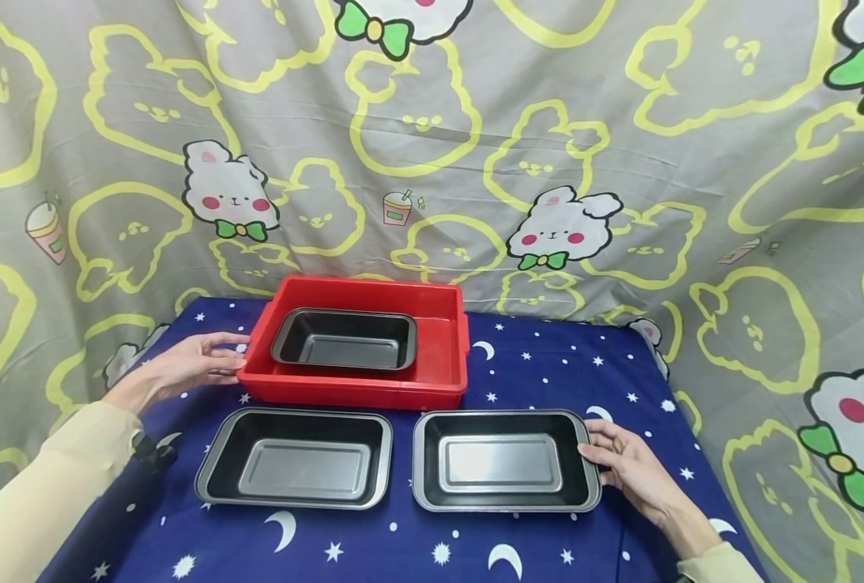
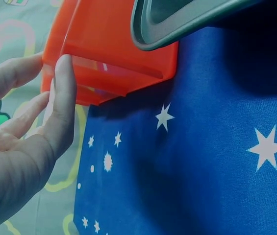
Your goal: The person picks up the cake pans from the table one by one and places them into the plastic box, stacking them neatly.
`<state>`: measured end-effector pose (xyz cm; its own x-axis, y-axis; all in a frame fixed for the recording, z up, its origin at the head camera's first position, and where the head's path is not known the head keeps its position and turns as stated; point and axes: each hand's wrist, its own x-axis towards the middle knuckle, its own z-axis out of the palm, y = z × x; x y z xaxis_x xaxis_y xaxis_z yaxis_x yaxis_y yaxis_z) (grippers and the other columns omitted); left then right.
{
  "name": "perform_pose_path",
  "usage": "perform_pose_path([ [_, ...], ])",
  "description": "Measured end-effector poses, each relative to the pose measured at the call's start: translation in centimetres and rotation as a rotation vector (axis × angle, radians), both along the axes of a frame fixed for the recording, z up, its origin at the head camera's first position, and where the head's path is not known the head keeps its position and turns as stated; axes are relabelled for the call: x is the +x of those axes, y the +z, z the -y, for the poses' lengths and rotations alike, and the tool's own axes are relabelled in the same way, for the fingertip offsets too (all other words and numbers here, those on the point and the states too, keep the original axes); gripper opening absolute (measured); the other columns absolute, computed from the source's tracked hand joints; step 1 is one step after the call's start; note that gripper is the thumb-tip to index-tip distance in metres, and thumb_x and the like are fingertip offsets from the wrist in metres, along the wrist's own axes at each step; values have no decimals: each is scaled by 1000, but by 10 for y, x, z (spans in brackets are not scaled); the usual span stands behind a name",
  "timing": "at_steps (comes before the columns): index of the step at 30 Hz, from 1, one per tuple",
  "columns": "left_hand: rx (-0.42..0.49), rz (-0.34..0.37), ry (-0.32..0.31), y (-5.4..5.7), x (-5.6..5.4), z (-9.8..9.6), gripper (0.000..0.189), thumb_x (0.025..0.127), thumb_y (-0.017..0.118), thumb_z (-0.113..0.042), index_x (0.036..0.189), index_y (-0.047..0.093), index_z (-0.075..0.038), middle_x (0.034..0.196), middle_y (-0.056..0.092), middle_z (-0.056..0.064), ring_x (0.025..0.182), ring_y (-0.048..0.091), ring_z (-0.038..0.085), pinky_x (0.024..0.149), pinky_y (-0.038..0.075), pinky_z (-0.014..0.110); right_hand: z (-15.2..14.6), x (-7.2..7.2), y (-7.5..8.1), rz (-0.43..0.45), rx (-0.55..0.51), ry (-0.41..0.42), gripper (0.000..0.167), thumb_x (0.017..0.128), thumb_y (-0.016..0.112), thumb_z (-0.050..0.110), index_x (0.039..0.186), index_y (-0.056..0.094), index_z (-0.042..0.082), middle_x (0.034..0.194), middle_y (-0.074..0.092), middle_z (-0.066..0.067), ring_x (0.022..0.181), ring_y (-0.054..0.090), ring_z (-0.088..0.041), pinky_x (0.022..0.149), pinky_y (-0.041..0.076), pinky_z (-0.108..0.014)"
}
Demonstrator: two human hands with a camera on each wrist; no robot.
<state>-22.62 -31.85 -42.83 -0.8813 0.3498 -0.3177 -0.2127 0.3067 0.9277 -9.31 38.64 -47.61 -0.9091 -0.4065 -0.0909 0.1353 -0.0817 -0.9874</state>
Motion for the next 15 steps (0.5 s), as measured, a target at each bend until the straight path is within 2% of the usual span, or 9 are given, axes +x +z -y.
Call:
perform_pose_path([
  [11,-5,6,10,-1,0,0,79,103,68,-15,163,22,6,115,76,-1,101,75,9,101,63,42,2,5,10,-45,35,-36,38,106,46,-8,128,60,20,114,76,11,92,74,-3,68,62,-21],
  [15,-1,13,15,-2,-1,1,78,103,68,-14,163,23,6,115,75,0,102,75,9,100,63,42,2,7,14,-57,10,-29,40,106,45,-10,128,60,20,116,76,11,94,74,-3,70,62,-21],
])
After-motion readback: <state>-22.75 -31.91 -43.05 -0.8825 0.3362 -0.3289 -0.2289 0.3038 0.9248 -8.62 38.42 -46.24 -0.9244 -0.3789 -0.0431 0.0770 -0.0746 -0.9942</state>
